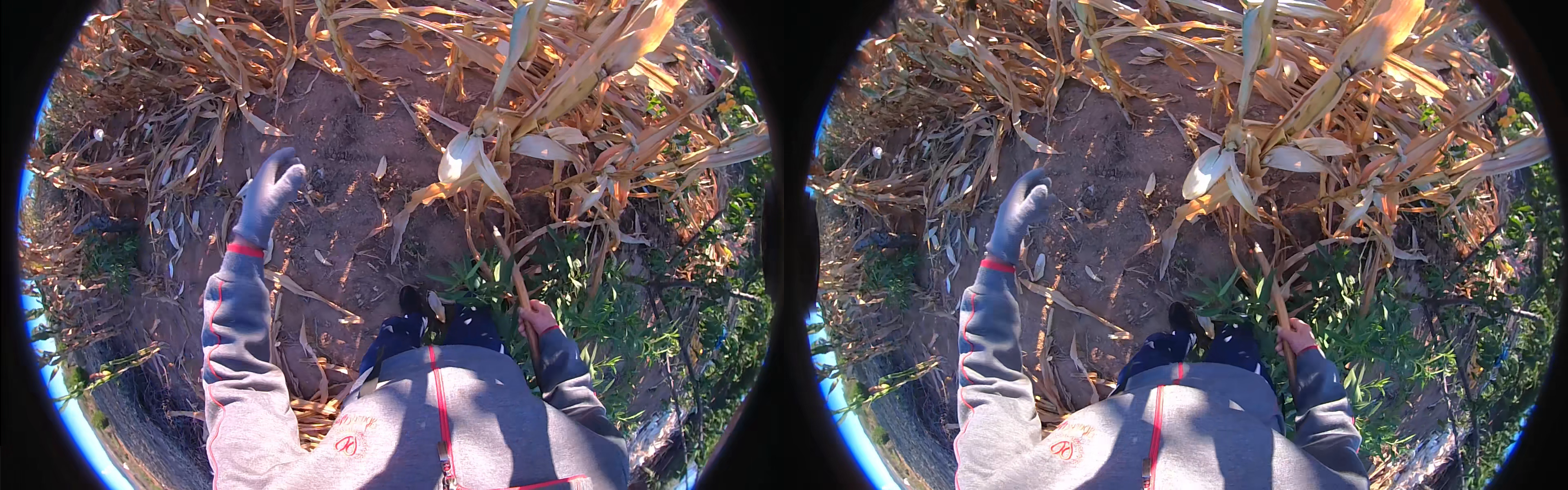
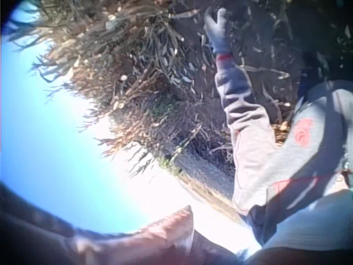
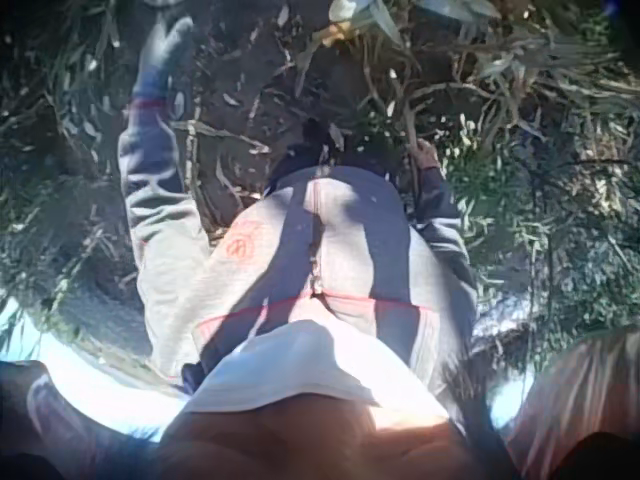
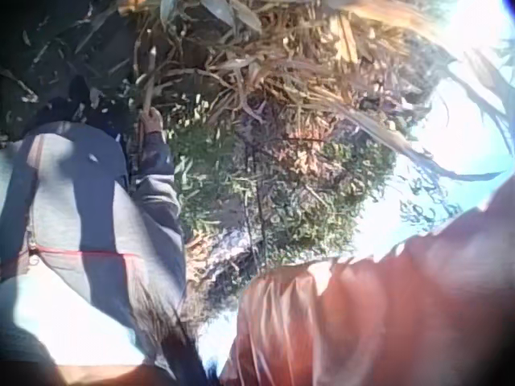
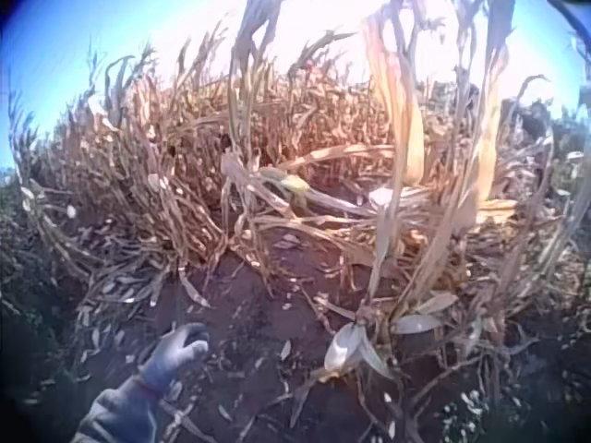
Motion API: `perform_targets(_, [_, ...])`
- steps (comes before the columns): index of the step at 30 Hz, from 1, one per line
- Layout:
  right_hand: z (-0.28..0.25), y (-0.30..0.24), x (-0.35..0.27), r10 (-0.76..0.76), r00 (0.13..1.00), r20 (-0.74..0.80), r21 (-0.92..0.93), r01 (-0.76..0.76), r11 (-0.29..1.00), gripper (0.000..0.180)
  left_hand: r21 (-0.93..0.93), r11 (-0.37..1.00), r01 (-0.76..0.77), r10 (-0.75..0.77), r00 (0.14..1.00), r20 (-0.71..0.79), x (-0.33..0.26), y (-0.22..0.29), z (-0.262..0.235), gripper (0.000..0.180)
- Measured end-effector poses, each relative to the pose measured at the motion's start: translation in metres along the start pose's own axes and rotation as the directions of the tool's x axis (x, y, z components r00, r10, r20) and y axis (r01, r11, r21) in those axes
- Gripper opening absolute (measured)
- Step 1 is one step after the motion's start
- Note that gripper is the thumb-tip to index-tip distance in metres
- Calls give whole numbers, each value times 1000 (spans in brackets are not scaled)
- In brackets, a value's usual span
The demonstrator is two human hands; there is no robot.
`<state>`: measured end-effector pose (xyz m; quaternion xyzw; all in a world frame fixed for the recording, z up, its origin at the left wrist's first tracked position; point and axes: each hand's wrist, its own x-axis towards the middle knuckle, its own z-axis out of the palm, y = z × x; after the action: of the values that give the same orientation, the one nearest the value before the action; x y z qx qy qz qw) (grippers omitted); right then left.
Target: The person uses a sickle to cut dried corn stalks at their base and drops them to the ground. The person repeatedly selects stalks, cuts them, and discards them in the same area.
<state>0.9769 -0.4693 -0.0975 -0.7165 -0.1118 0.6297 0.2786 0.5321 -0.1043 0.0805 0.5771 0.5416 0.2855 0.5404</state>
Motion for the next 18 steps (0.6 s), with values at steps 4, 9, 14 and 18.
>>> perform_targets(4, [-26, 84, -15, -56, 997, 48, -243, 66, 968, 34, 207, 932, -298, 217, 915, 341, 26, 50, 123, 95])
perform_targets(9, [-30, 88, -13, -145, 909, -390, -638, -154, 754, 30, 120, 816, -566, 507, 799, 323, 69, 125, 228, 110])
perform_targets(14, [-30, 18, 1, -39, 980, -194, 103, 60, 993, 51, 138, 792, -594, 596, 802, 31, 117, 133, 312, 106])
perform_targets(18, [-30, 18, 39, -55, 983, -176, 139, 80, 987, 72, 155, 884, -441, 463, 870, -170, 146, 122, 338, 106])
